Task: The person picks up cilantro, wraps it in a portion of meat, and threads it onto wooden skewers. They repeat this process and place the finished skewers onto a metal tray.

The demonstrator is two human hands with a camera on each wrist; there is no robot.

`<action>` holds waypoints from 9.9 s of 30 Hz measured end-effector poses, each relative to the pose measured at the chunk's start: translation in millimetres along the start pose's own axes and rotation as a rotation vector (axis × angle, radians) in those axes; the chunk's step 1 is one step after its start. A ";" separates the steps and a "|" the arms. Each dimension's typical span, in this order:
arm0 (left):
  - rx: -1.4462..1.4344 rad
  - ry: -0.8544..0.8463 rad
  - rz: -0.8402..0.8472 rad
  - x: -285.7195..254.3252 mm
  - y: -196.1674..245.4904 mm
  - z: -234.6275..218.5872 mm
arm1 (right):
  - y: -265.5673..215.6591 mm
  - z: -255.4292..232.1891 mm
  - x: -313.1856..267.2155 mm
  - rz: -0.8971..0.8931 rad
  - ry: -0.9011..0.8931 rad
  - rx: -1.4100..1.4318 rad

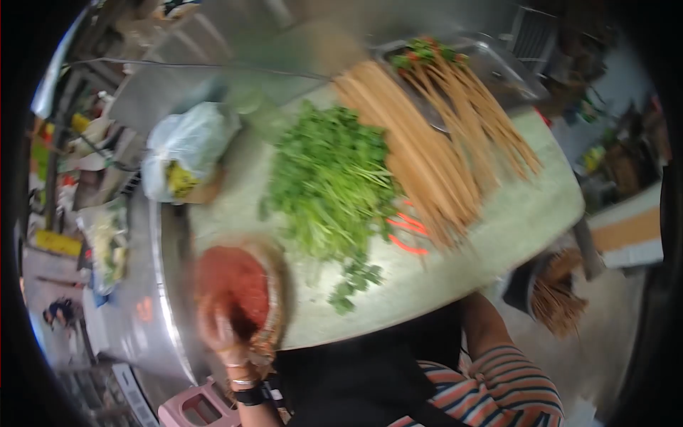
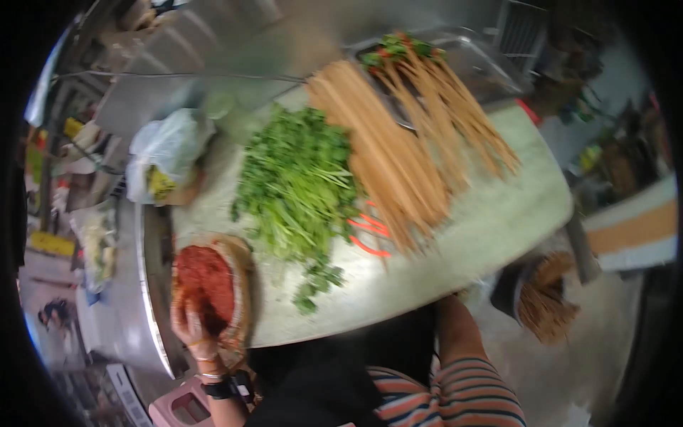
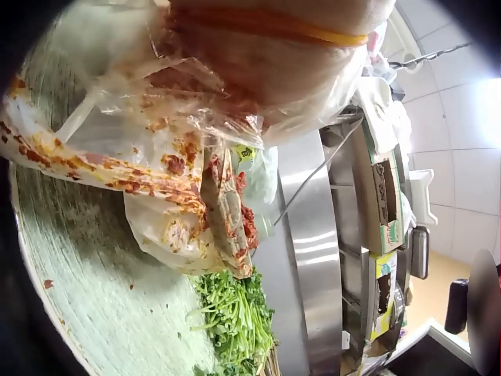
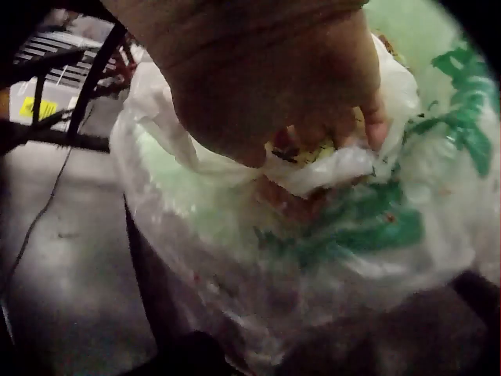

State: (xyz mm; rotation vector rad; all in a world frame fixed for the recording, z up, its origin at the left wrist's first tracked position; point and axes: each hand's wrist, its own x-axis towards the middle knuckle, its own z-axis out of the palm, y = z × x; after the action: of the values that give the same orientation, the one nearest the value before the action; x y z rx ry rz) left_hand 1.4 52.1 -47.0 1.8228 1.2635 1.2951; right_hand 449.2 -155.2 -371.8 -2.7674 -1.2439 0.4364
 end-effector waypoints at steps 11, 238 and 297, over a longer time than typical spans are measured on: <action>-0.061 0.099 -0.158 0.0 19.2 9.1 | 19.0 -38.1 -45.1 -0.221 -0.014 -0.030; -0.694 -0.142 -0.415 7.8 20.2 -40.8 | -277.3 -224.2 -124.7 -0.688 -0.745 1.292; -0.690 -0.174 -0.419 -4.9 30.4 -7.4 | -325.8 -335.8 -75.1 -0.926 0.113 0.944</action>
State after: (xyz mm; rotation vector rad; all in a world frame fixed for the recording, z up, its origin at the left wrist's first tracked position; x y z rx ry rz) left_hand 5.4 35.1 -20.6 1.0860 0.8828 1.1151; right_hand 263.5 22.4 26.5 -1.2712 -1.5495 0.5443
